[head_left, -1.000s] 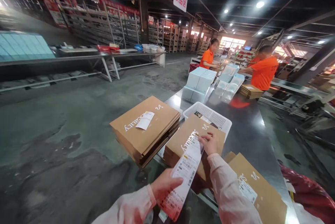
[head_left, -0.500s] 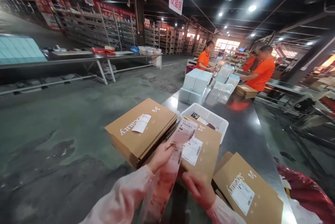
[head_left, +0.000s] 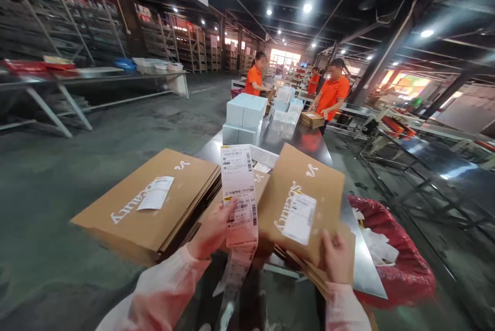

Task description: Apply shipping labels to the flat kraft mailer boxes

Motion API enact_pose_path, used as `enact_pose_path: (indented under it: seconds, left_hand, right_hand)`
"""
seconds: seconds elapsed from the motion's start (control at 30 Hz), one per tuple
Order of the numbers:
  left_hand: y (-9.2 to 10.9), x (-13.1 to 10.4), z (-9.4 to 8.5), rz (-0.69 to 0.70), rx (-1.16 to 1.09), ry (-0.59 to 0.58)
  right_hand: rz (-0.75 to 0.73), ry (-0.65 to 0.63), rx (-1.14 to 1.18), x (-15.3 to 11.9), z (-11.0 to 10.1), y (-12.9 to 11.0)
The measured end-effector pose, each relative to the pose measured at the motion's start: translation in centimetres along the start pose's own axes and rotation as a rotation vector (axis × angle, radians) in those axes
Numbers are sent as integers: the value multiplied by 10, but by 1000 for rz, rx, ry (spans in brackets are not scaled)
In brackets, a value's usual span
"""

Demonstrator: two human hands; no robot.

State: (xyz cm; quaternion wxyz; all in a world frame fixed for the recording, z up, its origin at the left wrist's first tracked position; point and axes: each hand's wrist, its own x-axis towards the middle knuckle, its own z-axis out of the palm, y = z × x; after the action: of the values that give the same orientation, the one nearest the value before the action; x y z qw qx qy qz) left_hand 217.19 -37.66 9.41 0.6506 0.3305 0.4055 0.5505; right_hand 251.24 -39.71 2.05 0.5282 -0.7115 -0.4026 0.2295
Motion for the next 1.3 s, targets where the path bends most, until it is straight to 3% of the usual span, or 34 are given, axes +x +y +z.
enact_pose_path:
  seconds: [0.07, 0.1, 0.17, 0.2, 0.27, 0.3, 0.33, 0.43, 0.53, 0.7, 0.83, 0.9, 1.0, 1.1, 1.2, 1.3]
  left_hand:
    - [-2, -16, 5, 18, 13, 11]
    - [-4, -23, 6, 27, 28, 8]
    - [-15, -34, 7, 30, 48, -27]
    - [-21, -38, 7, 25, 55, -57]
    - [-36, -45, 9, 10, 86, -149]
    - [-42, -47, 10, 6, 115, -201]
    - [-47, -48, 11, 7, 144, -240]
    - [-49, -45, 9, 31, 170, -190]
    - [-42, -39, 2, 16, 148, -20]
    - [-51, -37, -4, 9, 212, 123]
    - [-67, -32, -7, 28, 202, 264]
    - [-73, -28, -13, -12, 160, 210]
    - [-86, -26, -26, -132, 49, 39]
    - [-112, -36, -42, -235, -42, -60]
    - [-137, -59, -62, -309, 2, -56]
    - [-135, -85, -82, -339, 94, -189]
  right_hand:
    - [108, 83, -161, 19, -43, 6]
    - [151, 113, -275, 24, -55, 7]
    - [144, 98, -434, 18, -53, 0]
    - [111, 31, -418, 6, -41, -7]
    - [39, -265, -142, -31, -1, -27]
    - [41, -549, 78, -53, 22, -37]
    - [40, -744, 272, -75, 44, -46]
    - [27, -809, 395, -126, 91, -59]
    - [-42, -932, 335, -132, 103, -64]
    - [-46, -830, 196, -92, 101, -101]
    - [-78, -903, 92, -73, 113, -109]
    - [-142, -866, 17, -59, 128, -103]
    - [-312, -663, -195, -22, 162, -97]
    - [-348, -514, -373, 18, 199, -97]
    - [-366, -470, -528, 39, 225, -95]
    - [-523, -554, -607, 26, 232, -90]
